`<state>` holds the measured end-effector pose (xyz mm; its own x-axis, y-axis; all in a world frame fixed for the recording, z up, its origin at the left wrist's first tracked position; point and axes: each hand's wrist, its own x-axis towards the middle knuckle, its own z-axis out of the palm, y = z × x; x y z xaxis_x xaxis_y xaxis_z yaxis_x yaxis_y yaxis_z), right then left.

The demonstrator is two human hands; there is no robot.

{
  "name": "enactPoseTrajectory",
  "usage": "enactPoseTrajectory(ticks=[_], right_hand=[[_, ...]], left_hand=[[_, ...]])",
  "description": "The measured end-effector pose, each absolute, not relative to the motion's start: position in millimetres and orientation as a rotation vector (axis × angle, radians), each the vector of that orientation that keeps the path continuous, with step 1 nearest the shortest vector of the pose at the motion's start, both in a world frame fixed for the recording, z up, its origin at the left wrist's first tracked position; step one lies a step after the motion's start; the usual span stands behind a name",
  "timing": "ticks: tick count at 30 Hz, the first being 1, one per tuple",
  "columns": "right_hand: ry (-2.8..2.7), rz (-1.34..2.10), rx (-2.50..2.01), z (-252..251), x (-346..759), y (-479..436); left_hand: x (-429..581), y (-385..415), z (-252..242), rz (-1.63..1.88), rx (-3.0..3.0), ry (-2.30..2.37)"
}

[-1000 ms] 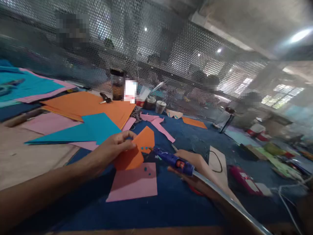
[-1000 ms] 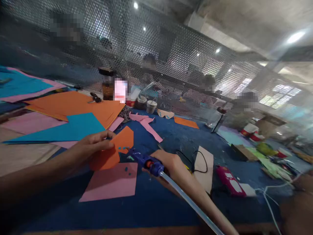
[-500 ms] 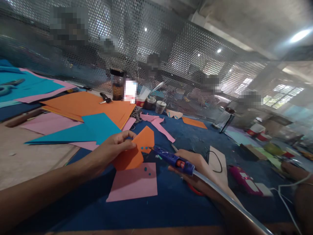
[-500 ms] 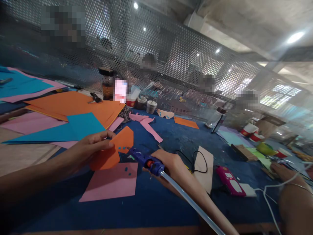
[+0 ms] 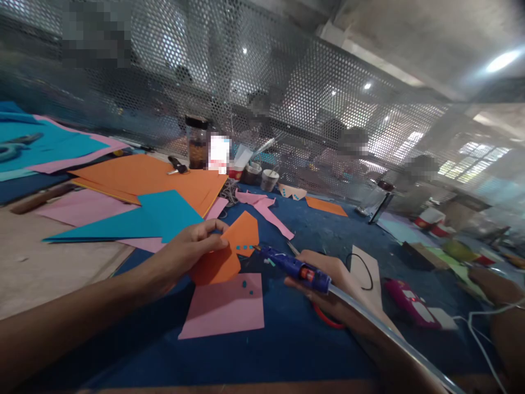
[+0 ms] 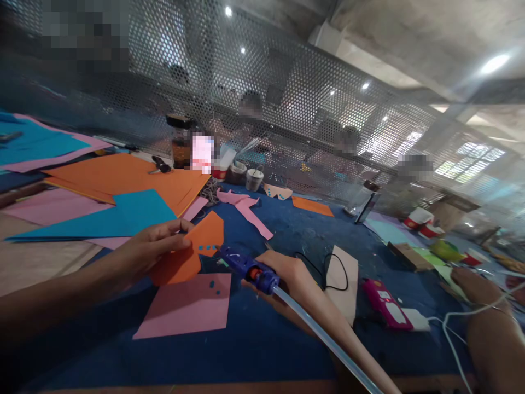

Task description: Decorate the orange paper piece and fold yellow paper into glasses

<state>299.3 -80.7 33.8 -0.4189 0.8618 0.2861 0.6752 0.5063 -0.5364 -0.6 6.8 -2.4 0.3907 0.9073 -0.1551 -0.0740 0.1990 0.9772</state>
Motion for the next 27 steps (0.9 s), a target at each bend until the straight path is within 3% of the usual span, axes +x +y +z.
enactPoseTrajectory(ticks=[27], right_hand=[[-2.220,0.482,-1.285,35.9,296.7,-81.1]], left_hand=[[-2.3,4.6,-3.1,0.841,1.230,0.952]])
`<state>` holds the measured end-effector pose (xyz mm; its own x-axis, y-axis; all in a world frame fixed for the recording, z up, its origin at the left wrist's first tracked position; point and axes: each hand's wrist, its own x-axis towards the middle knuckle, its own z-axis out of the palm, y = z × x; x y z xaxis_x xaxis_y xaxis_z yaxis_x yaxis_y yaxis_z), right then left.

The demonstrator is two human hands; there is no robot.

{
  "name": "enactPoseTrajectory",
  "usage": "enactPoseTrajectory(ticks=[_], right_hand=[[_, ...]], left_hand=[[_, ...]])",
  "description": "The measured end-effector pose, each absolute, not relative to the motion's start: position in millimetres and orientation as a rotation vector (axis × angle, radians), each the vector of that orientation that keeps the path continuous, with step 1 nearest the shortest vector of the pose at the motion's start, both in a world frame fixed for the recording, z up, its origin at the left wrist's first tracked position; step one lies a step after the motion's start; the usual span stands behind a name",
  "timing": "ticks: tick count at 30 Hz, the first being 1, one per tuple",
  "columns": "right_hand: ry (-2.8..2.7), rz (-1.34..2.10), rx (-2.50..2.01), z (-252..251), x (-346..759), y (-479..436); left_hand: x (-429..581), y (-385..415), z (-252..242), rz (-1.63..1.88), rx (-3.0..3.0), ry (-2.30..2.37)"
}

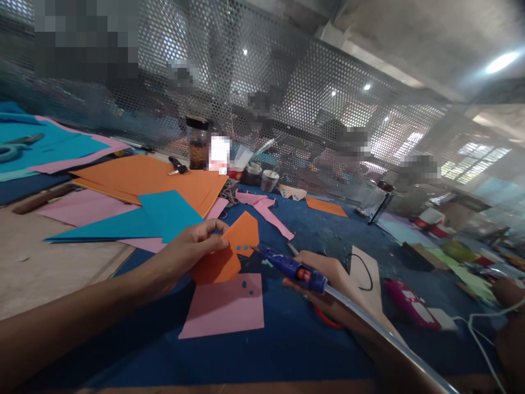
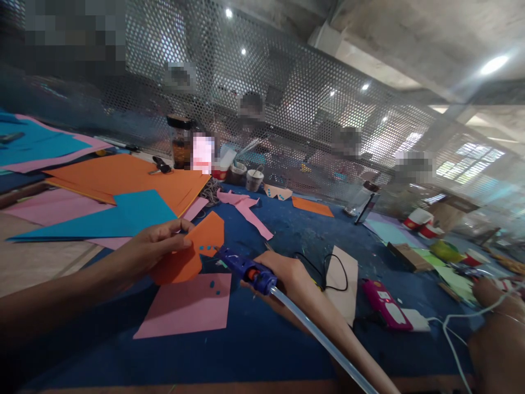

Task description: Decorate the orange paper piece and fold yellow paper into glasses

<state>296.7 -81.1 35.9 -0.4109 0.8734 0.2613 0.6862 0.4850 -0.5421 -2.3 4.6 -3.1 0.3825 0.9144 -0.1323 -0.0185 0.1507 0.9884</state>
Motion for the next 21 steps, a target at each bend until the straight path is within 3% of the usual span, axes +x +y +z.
enactPoseTrajectory(ticks=[21], right_hand=[[-2.221,0.525,-1.281,37.4,294.8,-82.1]], left_hand=[[-0.3,2.4,4.5,0.827,1.279,1.008]])
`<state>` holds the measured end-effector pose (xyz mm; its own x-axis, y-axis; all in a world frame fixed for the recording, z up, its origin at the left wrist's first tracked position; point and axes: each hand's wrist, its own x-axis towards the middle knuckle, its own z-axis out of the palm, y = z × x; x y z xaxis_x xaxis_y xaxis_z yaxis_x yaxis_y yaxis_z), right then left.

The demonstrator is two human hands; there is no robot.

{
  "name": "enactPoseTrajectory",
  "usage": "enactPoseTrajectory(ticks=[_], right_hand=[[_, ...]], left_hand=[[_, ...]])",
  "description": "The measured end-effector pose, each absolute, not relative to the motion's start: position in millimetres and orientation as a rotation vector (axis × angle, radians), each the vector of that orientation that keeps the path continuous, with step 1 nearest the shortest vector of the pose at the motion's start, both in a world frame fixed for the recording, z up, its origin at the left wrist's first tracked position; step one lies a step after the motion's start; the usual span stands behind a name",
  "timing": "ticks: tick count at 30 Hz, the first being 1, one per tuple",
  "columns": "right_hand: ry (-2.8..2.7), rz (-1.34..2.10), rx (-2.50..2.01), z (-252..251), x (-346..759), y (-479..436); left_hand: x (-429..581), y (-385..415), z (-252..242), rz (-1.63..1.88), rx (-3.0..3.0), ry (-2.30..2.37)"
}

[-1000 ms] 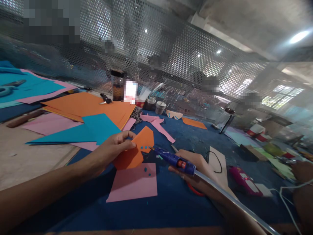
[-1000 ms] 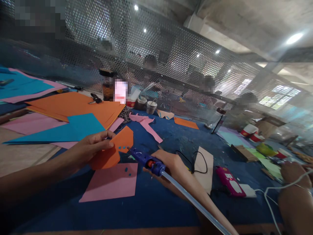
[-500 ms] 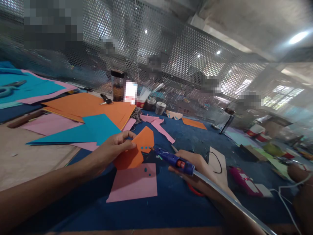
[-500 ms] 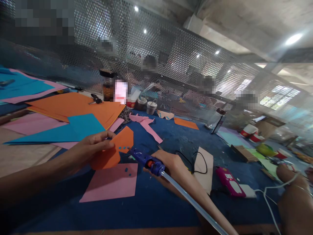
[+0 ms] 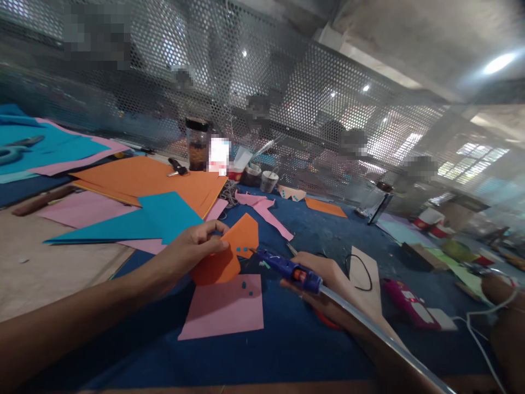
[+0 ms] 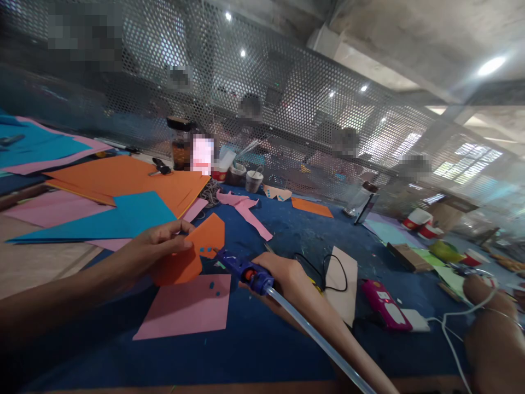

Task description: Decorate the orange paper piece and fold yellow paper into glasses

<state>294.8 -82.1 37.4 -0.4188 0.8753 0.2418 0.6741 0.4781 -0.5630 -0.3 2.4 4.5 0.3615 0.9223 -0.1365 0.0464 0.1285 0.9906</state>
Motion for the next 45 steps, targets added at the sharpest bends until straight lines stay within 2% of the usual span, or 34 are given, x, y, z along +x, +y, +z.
enactPoseTrajectory(ticks=[31,40,45], right_hand=[[-2.214,0.551,-1.254,41.8,294.6,-83.8],[-1.442,0.706,-1.351,38.4,282.2,-70.5],[-1.331,0.848,-1.309,24.8,270.5,-57.8]], left_hand=[[-1.1,3.8,3.4,0.845,1.290,1.017],[3.7,3.2,4.7,0.812,1.272,0.933],[12.9,5.9,-1.0,0.738,1.321,0.878]])
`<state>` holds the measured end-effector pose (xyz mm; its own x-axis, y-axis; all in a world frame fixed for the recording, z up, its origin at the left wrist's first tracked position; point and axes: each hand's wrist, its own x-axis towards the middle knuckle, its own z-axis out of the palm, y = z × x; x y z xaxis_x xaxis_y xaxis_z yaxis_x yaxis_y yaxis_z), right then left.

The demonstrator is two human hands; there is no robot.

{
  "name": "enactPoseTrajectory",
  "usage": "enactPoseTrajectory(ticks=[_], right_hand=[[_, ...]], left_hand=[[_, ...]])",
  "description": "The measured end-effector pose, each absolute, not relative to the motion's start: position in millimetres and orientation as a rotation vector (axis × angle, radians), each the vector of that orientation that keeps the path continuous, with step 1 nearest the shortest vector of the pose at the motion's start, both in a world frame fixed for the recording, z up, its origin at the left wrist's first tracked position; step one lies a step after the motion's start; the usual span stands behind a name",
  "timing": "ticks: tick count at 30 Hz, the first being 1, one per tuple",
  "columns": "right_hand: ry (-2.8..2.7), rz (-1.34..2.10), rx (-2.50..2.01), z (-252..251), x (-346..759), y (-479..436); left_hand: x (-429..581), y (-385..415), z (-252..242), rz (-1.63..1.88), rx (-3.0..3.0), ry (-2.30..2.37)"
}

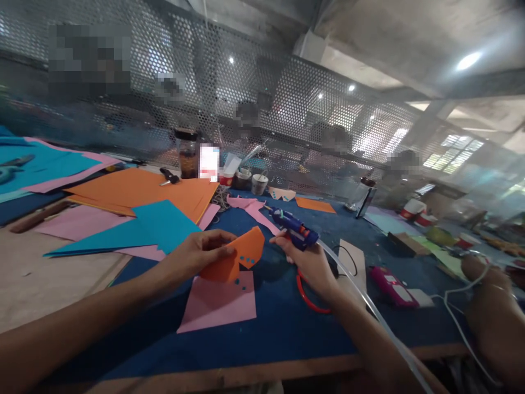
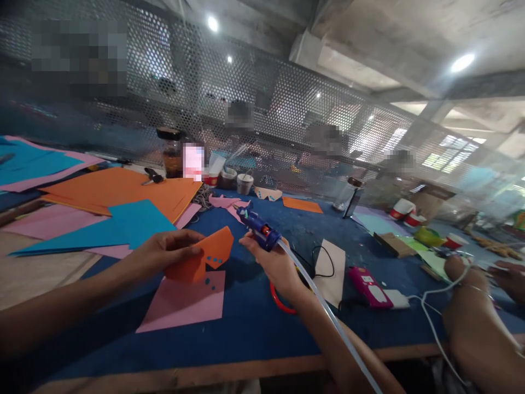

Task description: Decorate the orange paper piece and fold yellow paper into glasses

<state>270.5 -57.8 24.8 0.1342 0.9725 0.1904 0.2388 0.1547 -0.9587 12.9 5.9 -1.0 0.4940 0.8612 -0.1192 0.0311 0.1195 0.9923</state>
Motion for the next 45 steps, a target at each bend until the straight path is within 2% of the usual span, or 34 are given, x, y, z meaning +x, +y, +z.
enactPoseTrajectory(ticks=[9,17,28,45], right_hand=[[-1.294,0.794,-1.207,9.8,266.3,-52.7],[-1.134,0.711,-1.228,10.4,279.2,-43.8],[-1.094,0.740,-1.146,11.0,280.9,-40.7],[-1.097,0.810,-1.207,4.6,278.2,-43.0]], left_hand=[[30.0,1.3,5.2,0.693,1.430,0.913],[19.1,8.8,2.5,1.080,1.627,1.099],[21.5,9.9,-5.7,0.954,1.104,0.959],[18.8,3.5,-2.2,0.831,1.310,0.943]])
